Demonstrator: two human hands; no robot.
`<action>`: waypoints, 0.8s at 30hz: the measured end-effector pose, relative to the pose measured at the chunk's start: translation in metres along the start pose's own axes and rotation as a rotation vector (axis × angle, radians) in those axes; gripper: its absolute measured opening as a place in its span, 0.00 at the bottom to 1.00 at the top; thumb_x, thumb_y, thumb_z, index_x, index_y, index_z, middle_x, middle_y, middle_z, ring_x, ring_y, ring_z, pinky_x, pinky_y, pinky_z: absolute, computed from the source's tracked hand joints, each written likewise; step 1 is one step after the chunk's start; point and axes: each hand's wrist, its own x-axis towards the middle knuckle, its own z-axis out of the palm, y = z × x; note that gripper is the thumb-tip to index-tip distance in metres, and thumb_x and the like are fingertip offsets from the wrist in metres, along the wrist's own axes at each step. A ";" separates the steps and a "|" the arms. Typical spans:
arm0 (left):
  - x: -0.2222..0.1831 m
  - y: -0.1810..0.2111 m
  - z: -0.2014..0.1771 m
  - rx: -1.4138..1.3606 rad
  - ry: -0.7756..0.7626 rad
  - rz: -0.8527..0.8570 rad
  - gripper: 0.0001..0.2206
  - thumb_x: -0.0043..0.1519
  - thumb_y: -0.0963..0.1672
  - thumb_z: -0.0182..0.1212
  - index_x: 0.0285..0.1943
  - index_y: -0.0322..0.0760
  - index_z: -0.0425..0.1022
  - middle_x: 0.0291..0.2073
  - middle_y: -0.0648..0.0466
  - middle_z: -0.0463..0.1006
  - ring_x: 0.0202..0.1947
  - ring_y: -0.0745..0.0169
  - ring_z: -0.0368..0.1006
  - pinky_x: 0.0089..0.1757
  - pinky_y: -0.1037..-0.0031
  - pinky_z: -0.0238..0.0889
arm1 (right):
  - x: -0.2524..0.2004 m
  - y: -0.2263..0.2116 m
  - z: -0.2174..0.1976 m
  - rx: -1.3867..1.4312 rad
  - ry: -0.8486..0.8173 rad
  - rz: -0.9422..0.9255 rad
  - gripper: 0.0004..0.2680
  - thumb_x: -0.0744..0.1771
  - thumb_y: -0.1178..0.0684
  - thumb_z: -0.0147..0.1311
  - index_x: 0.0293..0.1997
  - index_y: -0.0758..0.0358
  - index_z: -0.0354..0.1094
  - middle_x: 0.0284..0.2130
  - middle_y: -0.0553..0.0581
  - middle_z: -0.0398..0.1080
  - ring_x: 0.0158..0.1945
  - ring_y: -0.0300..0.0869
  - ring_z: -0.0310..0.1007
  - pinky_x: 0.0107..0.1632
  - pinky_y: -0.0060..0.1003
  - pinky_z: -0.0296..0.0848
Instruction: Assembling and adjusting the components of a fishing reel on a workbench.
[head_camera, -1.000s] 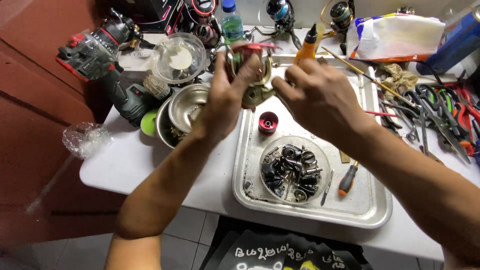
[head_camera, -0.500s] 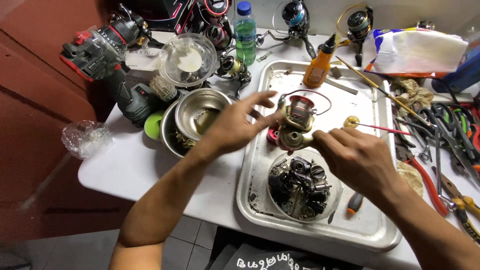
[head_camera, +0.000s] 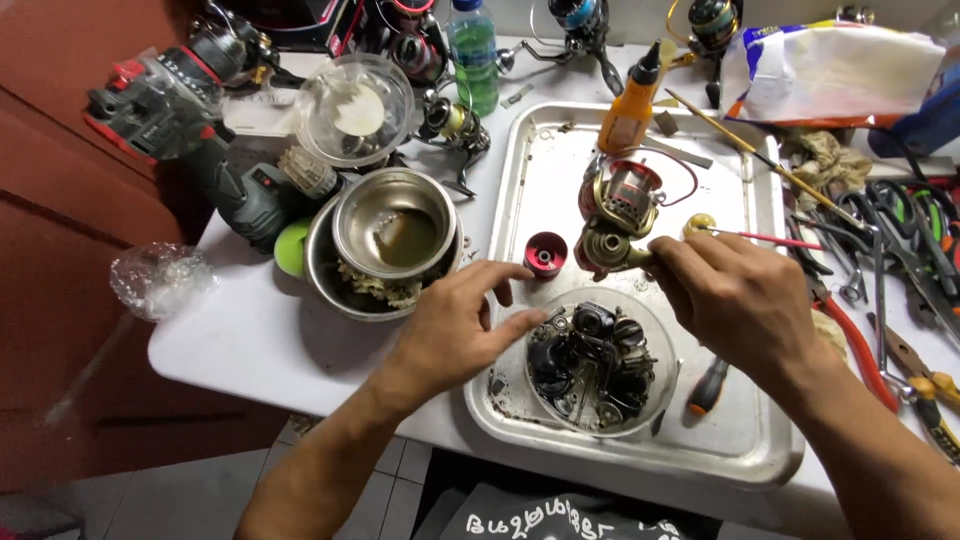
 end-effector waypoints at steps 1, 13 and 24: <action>0.005 -0.006 0.004 -0.004 -0.003 -0.001 0.21 0.55 0.52 0.53 0.52 0.38 0.67 0.42 0.53 0.75 0.16 0.73 0.61 0.26 0.78 0.64 | -0.004 0.001 0.000 0.000 -0.005 0.001 0.04 0.67 0.52 0.50 0.38 0.59 0.67 0.24 0.52 0.68 0.24 0.42 0.68 0.23 0.35 0.65; 0.099 -0.093 -0.108 0.708 0.353 -0.439 0.16 0.59 0.49 0.61 0.48 0.35 0.68 0.37 0.46 0.73 0.35 0.53 0.71 0.32 0.68 0.68 | -0.030 0.010 -0.002 -0.085 -0.050 0.090 0.07 0.67 0.48 0.49 0.40 0.58 0.69 0.30 0.51 0.73 0.29 0.43 0.72 0.25 0.34 0.67; 0.117 -0.145 -0.124 0.942 0.303 -0.642 0.24 0.56 0.41 0.54 0.61 0.26 0.56 0.39 0.32 0.73 0.40 0.33 0.69 0.36 0.50 0.67 | -0.054 0.036 0.018 -0.239 -0.320 0.320 0.09 0.67 0.45 0.48 0.28 0.54 0.63 0.21 0.49 0.67 0.22 0.44 0.68 0.18 0.38 0.64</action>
